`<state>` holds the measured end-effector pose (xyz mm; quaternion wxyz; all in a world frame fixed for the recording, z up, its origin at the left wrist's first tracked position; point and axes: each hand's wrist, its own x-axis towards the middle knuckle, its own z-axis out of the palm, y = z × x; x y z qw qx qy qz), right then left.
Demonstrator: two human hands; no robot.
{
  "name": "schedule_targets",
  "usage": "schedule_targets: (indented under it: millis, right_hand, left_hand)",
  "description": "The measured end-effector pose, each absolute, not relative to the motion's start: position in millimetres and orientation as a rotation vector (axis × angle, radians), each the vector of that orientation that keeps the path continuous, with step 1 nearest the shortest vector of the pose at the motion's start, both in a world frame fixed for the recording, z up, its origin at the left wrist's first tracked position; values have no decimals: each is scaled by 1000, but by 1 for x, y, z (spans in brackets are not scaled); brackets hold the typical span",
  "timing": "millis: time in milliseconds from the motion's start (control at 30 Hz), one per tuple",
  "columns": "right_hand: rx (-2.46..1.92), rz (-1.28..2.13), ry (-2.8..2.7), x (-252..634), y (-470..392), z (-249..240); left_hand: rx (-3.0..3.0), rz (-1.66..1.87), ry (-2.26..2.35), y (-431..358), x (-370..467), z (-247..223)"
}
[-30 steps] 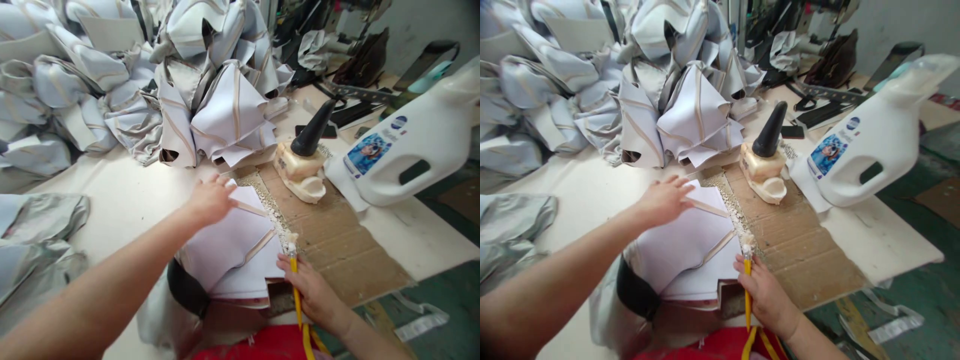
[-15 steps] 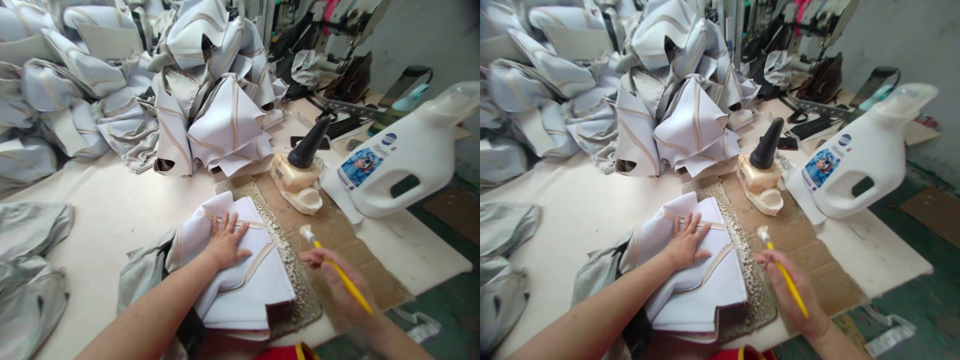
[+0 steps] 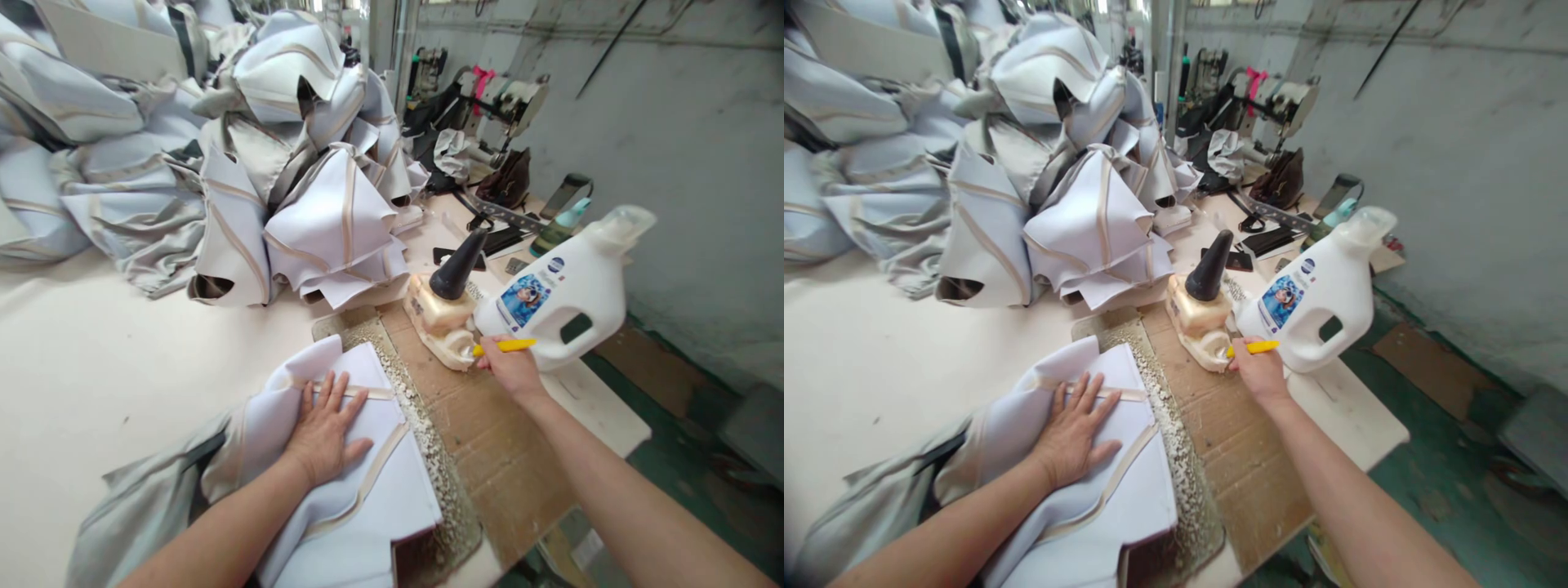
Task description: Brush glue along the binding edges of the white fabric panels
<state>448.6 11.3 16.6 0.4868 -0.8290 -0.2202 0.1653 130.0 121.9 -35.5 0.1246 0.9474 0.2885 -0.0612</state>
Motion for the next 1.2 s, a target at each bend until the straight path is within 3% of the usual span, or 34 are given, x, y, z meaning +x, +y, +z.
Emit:
schedule_targets:
  millis: [367,667,1200]
  right_hand:
    - [-1834,455,-379,456,-18,29]
    - [-2071,614,-1080,429,-49,41]
    - [-2218,450,-813,452,-50,24]
  left_hand:
    - [2770,-195,835,122,130,-36]
    - [2781,-156,848,121,129,-37]
    - [2664,-156,814,117,126,-33]
